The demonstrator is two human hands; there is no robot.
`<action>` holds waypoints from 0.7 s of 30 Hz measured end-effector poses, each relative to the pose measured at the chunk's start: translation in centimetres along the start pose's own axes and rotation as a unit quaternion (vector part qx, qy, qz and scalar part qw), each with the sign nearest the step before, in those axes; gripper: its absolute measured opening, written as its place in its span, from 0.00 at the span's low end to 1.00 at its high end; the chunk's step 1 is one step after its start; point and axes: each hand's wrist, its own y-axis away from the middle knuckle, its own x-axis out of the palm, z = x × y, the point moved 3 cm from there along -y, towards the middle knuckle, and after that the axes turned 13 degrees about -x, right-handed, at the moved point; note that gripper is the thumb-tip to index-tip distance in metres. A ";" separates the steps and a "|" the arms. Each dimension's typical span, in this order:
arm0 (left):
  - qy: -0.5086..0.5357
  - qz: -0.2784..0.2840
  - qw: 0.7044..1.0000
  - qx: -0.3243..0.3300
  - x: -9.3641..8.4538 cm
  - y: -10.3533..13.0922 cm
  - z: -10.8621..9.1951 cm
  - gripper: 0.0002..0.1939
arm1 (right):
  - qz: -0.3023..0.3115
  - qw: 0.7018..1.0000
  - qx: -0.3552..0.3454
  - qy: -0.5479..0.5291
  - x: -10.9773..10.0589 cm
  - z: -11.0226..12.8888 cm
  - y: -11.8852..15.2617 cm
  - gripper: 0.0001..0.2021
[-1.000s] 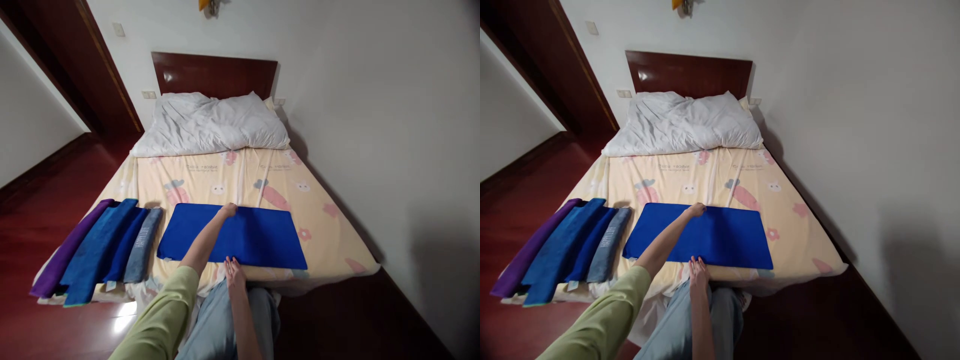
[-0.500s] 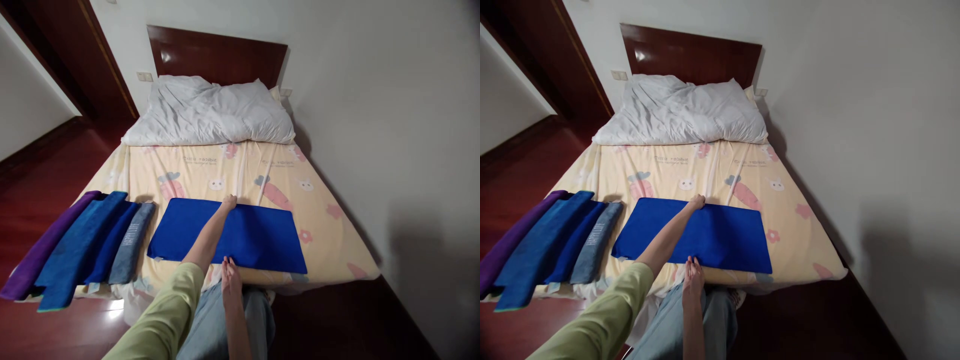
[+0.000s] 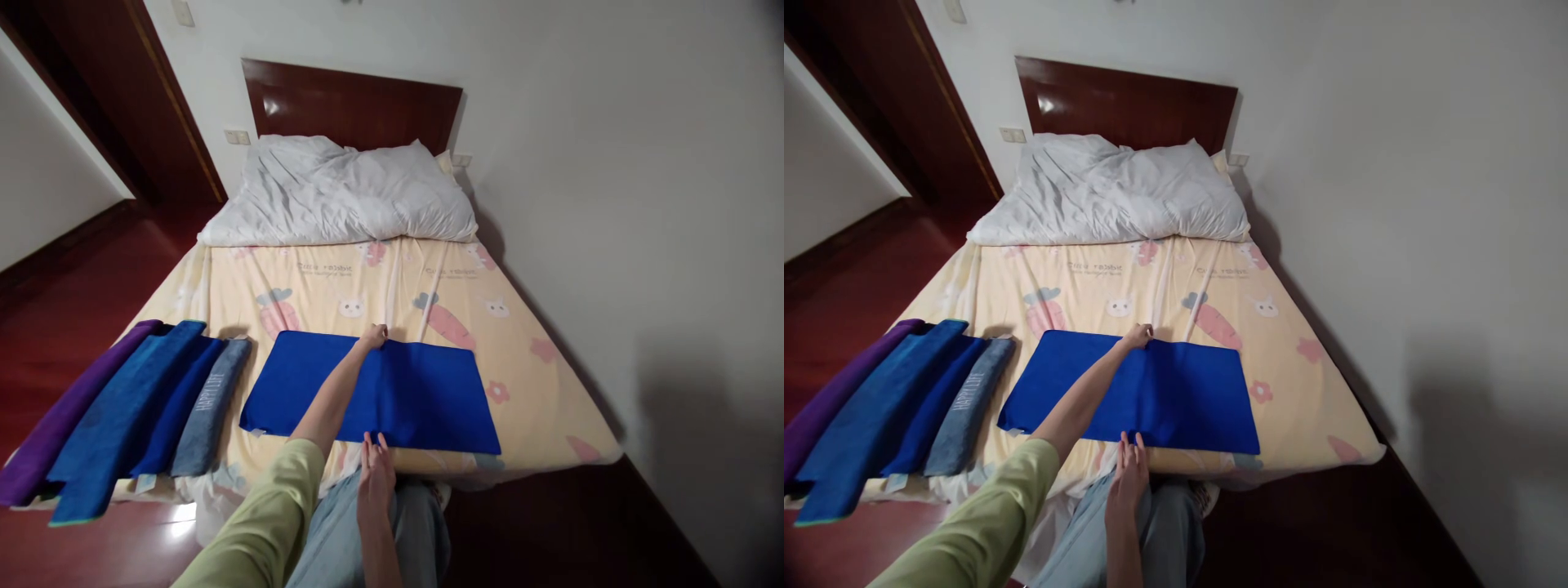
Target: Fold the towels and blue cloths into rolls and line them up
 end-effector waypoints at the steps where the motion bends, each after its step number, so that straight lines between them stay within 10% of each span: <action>1: 0.008 -0.008 1.000 0.006 -0.1 -0.1 0.0 0.10 | -0.051 0.998 0.021 -0.005 -0.2 -0.1 0.1 0.27; 11: 0.110 -0.037 0.992 0.047 -3.9 3.0 -1.5 0.11 | -0.302 0.944 0.012 0.131 -1.6 2.5 0.8 0.25; 21: 0.238 -0.088 0.957 0.144 -16.7 13.2 -4.5 0.06 | -0.317 0.882 -0.216 0.273 -6.0 21.8 -1.1 0.29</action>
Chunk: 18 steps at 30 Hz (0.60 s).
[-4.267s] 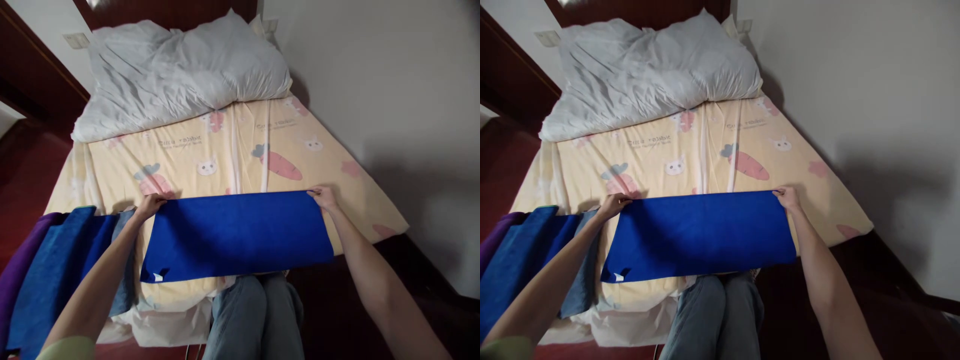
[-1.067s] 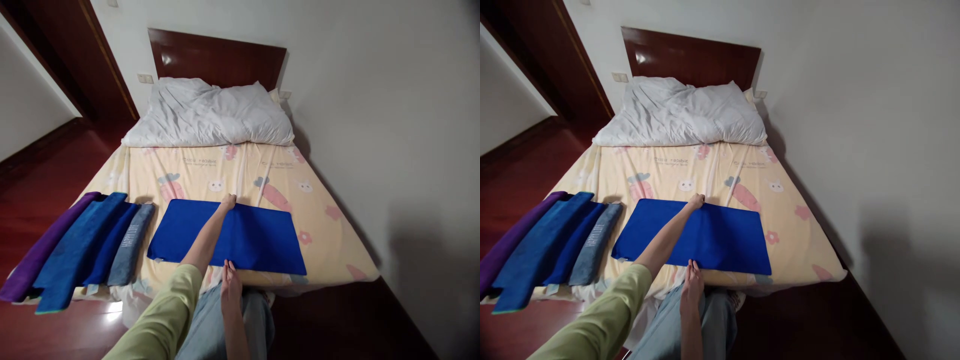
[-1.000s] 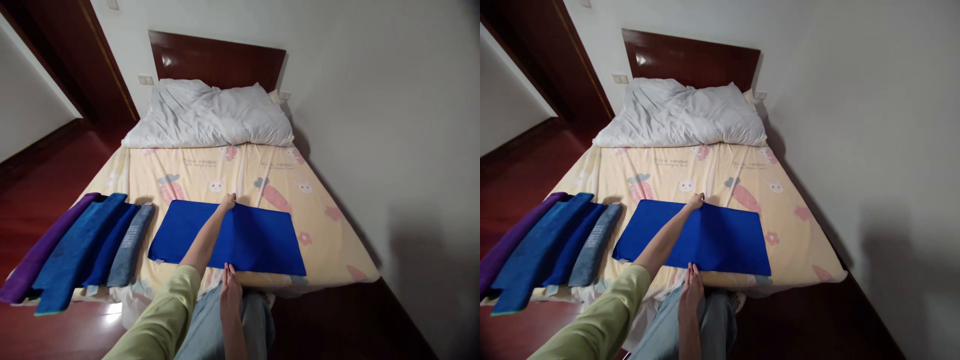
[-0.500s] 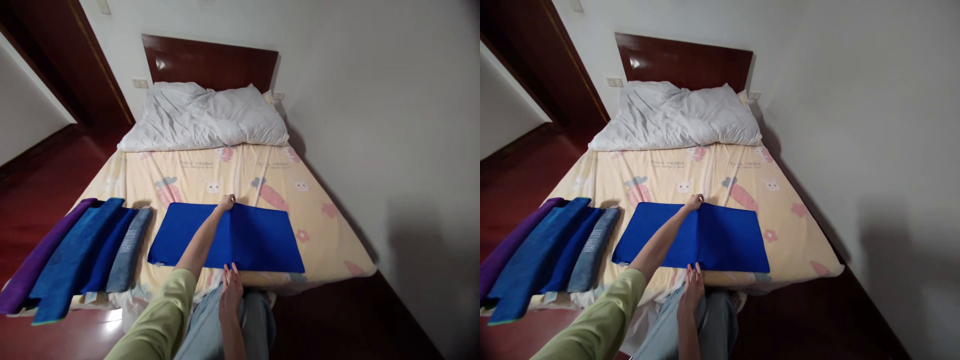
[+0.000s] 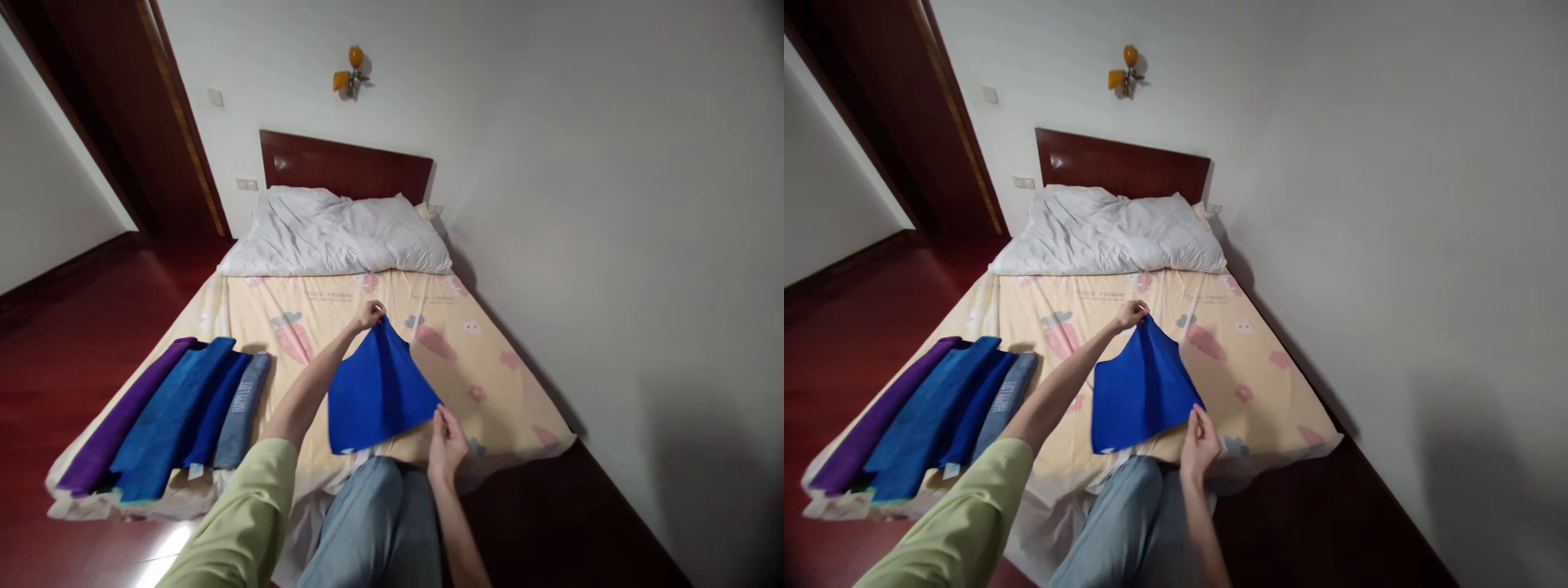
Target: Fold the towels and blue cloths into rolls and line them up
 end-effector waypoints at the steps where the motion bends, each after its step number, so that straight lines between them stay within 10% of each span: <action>1: 0.014 -0.004 1.000 0.014 -1.7 0.8 -1.2 0.06 | -0.009 1.000 -0.025 -0.006 -0.7 1.5 -2.1 0.31; 11: 0.111 -0.118 0.963 0.216 -18.5 11.7 -11.4 0.20 | -0.021 0.973 -0.198 -0.119 -3.3 19.3 -20.2 0.19; 18: 0.101 -0.184 0.957 0.202 -22.9 19.2 -15.6 0.17 | 0.018 0.958 -0.209 -0.196 -3.5 26.9 -22.9 0.15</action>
